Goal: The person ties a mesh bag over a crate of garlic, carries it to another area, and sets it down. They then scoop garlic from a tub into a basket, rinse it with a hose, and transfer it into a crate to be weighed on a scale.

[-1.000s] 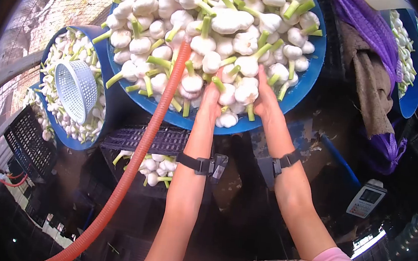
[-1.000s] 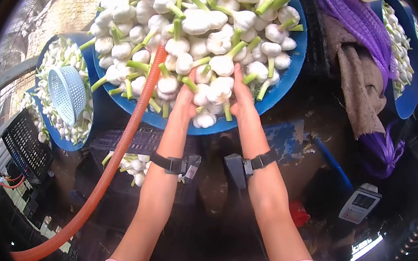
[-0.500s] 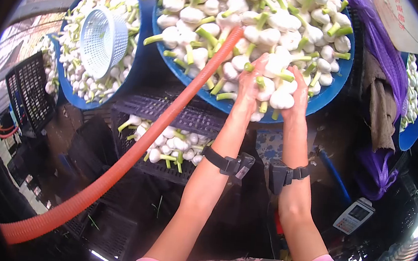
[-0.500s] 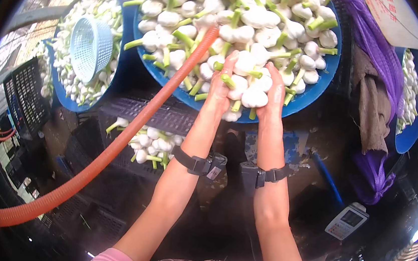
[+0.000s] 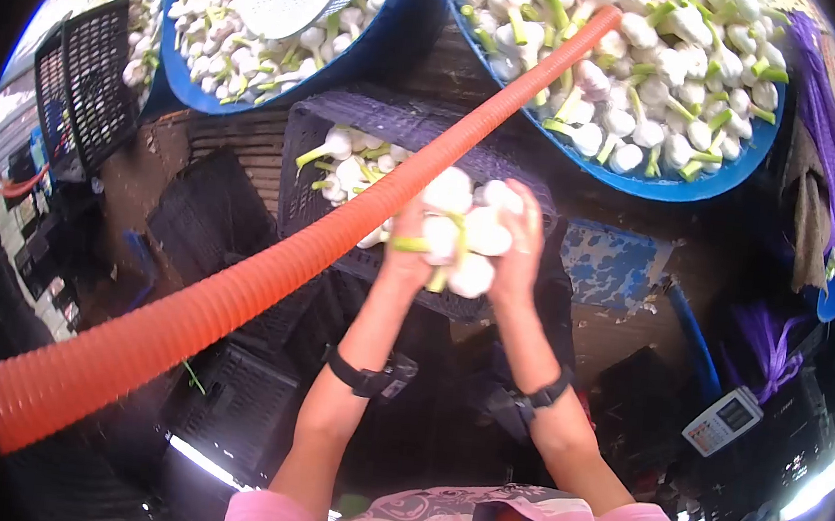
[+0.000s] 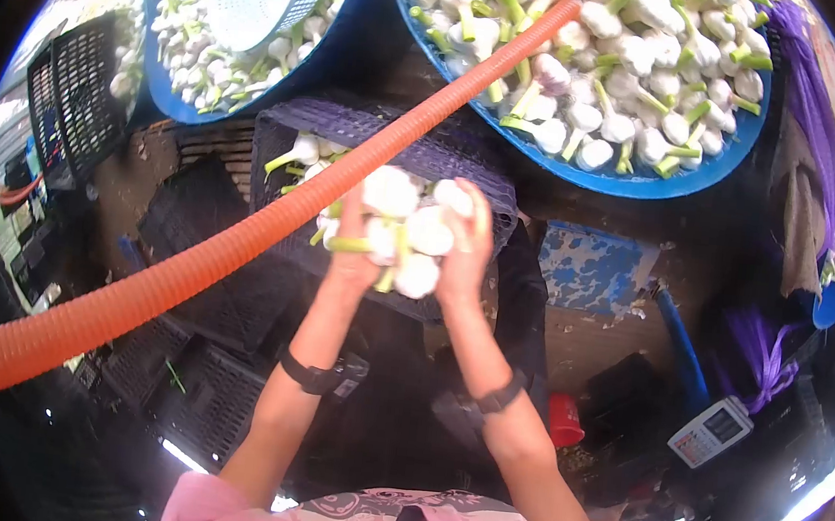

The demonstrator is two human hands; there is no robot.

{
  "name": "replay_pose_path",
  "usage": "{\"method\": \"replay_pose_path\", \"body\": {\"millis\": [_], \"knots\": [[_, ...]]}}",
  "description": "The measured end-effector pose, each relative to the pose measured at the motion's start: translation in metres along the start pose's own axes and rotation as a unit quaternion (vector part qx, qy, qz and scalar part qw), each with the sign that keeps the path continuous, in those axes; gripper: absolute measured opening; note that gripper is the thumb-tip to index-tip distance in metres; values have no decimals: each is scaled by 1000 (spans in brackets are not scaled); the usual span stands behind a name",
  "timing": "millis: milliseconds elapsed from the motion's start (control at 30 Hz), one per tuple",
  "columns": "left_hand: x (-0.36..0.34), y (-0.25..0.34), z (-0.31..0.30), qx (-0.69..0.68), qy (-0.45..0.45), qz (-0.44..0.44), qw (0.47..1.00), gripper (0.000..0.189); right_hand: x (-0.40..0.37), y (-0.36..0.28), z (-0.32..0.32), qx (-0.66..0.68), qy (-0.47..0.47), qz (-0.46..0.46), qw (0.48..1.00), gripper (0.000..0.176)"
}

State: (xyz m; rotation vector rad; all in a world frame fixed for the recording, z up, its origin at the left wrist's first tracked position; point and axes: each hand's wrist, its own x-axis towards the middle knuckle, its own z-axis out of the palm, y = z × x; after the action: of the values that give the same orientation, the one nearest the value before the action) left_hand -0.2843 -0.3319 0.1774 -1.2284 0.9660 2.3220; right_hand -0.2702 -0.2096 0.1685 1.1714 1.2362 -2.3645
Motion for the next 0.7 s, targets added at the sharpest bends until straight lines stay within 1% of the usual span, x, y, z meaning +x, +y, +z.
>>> {"method": "replay_pose_path", "body": {"millis": [33, 67, 100, 133, 200, 233, 267, 300, 333, 367, 400, 433, 467, 500, 533, 600, 667, 700], "knots": [[11, 0, -34, 19, 9, -5, 1000, 43, 1, 21, 2, -103, 7, -45, 994, 36], [5, 14, -26, 186, 60, 40, 980, 49, 4, 37, 0, -205, 18, -90, 974, 36], [23, 0, -67, 198, 48, 92, 975, 55, 7, 47, -6, -292, 24, -153, 944, 33], [25, 5, -70, 198, 31, 88, 976, 55, 5, 39, -14, -429, -12, -183, 884, 30], [20, 9, -72, 294, 33, 89, 951, 55, -4, 31, -32, -541, -39, -183, 820, 27], [15, 12, -70, 293, 22, 86, 952, 55, -3, 11, -37, -487, -47, -124, 863, 25], [7, 15, -67, 494, 57, 114, 860, 51, -4, -14, -44, -429, -57, -63, 899, 23], [0, 18, -59, 669, 90, 141, 724, 49, 5, -30, -57, -435, -45, -188, 880, 18], [-7, 17, -42, 684, 95, 178, 701, 43, 17, -51, -67, -376, -1, -173, 910, 18], [-11, 12, -16, 618, 25, 159, 769, 36, 33, -78, -74, -322, 57, -121, 937, 20], [-15, 3, 12, 546, -44, 137, 825, 31, 53, -102, -81, -363, 102, -151, 914, 32], [-10, -13, 42, 455, -82, 123, 878, 31, 78, -121, -88, -467, 152, -180, 853, 48], [5, -26, 74, 358, -119, 108, 920, 31, 108, -133, -103, -520, 168, -193, 815, 68], [28, -32, 104, 352, -128, 83, 923, 46, 129, -145, -103, -524, 169, -167, 818, 79], [57, -36, 133, 346, -135, 57, 927, 62, 142, -159, -92, -480, 173, -57, 858, 94], [143, -73, 153, 371, 34, -23, 928, 94, 177, -158, -92, -357, 194, 113, 907, 104], [191, -82, 162, 338, 61, -127, 931, 114, 209, -134, -110, -297, 188, 96, 931, 110], [194, -84, 177, 325, 116, -145, 927, 103, 216, -140, -107, -305, 182, 122, 927, 111]]}}
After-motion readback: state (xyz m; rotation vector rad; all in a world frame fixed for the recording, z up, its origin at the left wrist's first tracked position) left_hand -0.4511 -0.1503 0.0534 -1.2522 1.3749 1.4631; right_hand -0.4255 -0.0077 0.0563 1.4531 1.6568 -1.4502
